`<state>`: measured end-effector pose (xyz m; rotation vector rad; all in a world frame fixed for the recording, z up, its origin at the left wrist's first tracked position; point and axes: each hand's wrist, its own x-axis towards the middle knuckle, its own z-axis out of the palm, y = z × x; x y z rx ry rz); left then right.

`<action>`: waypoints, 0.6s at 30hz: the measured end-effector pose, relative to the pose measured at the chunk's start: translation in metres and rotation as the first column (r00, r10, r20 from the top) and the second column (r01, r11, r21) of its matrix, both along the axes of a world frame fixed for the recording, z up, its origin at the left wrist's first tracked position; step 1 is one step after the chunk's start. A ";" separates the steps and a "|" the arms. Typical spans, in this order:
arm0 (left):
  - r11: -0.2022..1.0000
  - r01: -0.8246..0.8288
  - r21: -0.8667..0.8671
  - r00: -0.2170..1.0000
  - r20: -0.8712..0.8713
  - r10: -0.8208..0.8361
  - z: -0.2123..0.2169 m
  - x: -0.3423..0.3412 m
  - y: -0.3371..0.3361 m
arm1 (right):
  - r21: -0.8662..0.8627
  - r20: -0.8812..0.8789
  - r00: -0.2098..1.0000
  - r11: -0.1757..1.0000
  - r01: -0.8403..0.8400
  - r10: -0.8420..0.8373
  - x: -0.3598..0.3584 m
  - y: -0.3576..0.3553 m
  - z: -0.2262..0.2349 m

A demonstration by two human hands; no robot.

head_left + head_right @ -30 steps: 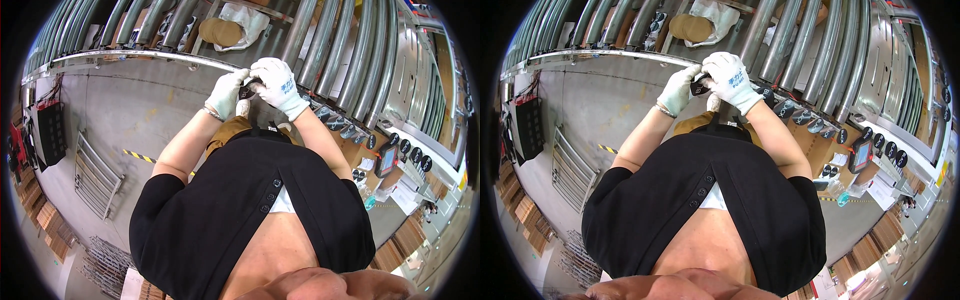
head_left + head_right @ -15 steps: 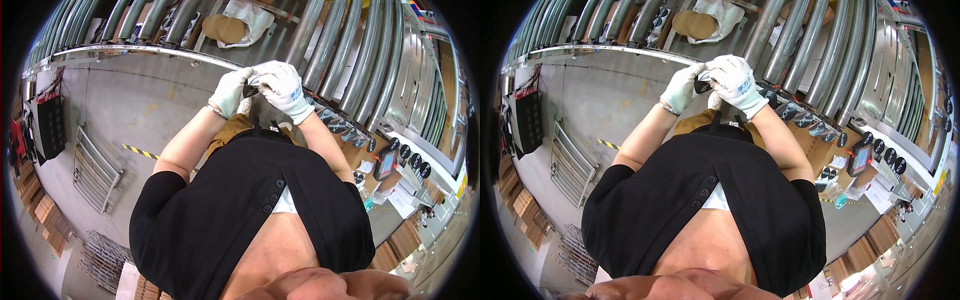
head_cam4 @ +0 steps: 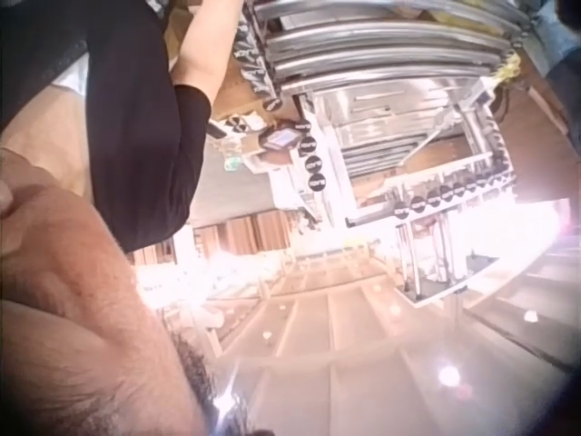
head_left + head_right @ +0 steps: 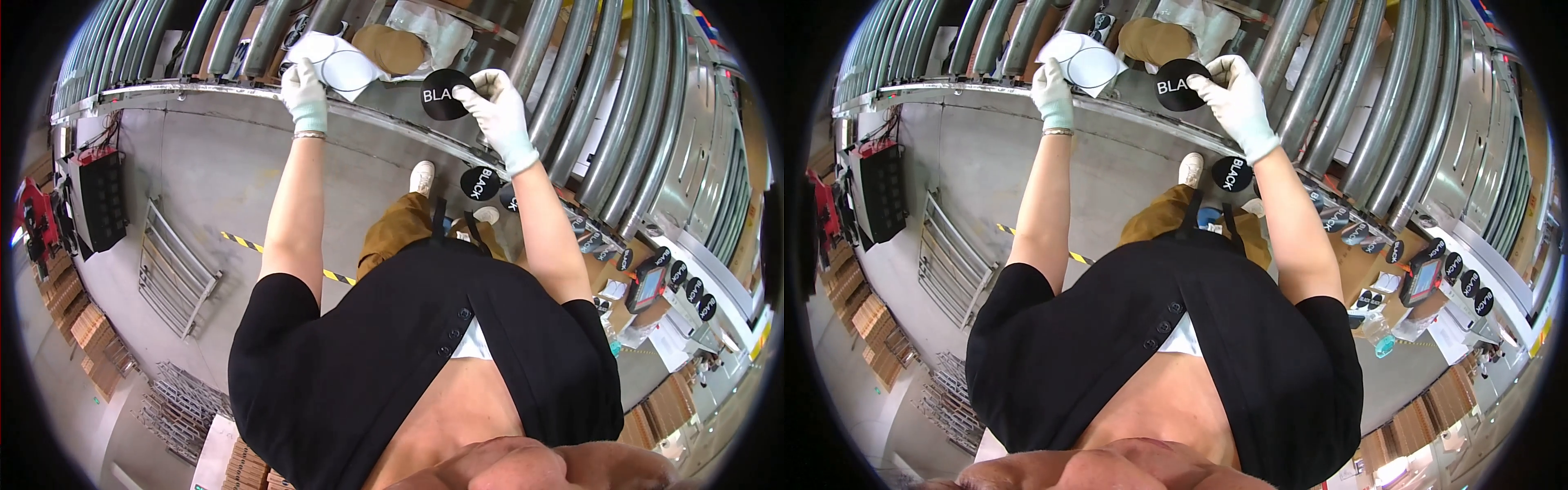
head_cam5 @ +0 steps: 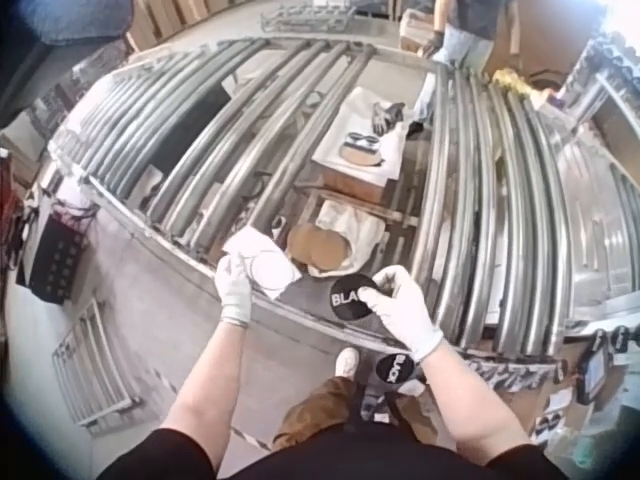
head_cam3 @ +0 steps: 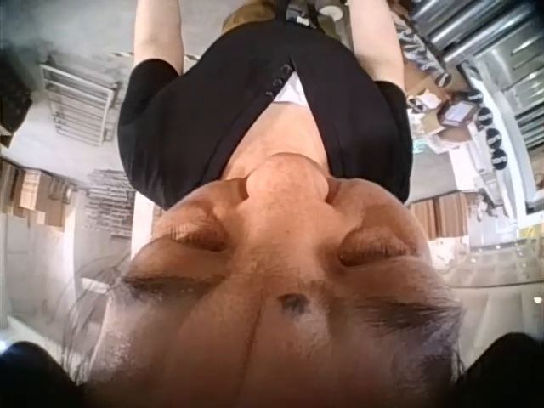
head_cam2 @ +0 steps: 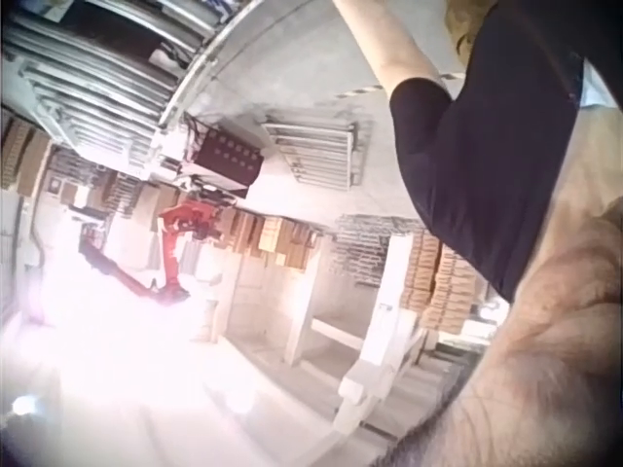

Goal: Packing a treadmill into a cardboard box on a conveyor belt, securing it with tape and applying labels.

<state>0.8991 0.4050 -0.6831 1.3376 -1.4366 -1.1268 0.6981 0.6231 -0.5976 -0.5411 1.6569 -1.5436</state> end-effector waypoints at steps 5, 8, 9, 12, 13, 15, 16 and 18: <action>0.816 0.143 -0.561 0.866 0.470 0.172 -0.044 0.008 -0.021 | 0.213 0.151 0.979 0.963 -0.168 0.137 -0.003 -0.042 -0.077; 0.867 0.071 -0.493 0.869 0.456 0.189 -0.038 0.005 -0.014 | 0.299 0.138 0.967 0.922 -0.245 0.212 0.015 -0.073 -0.118; 0.876 0.018 -0.482 0.871 0.437 0.223 -0.038 0.003 -0.013 | 0.321 0.101 0.967 0.912 -0.255 0.235 0.018 -0.083 -0.137; 0.890 0.036 -0.454 0.857 0.472 0.206 -0.033 0.008 -0.012 | 0.340 0.168 0.936 0.873 -0.350 0.310 0.035 -0.114 -0.170; 0.895 0.044 -0.444 0.854 0.481 0.197 -0.031 0.008 -0.011 | 0.356 0.194 0.921 0.851 -0.386 0.337 0.040 -0.122 -0.180; 0.890 0.035 -0.455 0.847 0.486 0.215 -0.033 0.005 -0.013 | 0.362 0.162 0.920 0.845 -0.393 0.358 0.044 -0.136 -0.199; 0.891 0.053 -0.450 0.838 0.506 0.206 -0.031 0.006 -0.014 | 0.369 0.188 0.899 0.820 -0.439 0.396 0.047 -0.143 -0.203; 0.895 0.059 -0.443 0.832 0.517 0.201 -0.029 0.006 -0.014 | 0.369 0.217 0.873 0.791 -0.488 0.437 0.052 -0.152 -0.210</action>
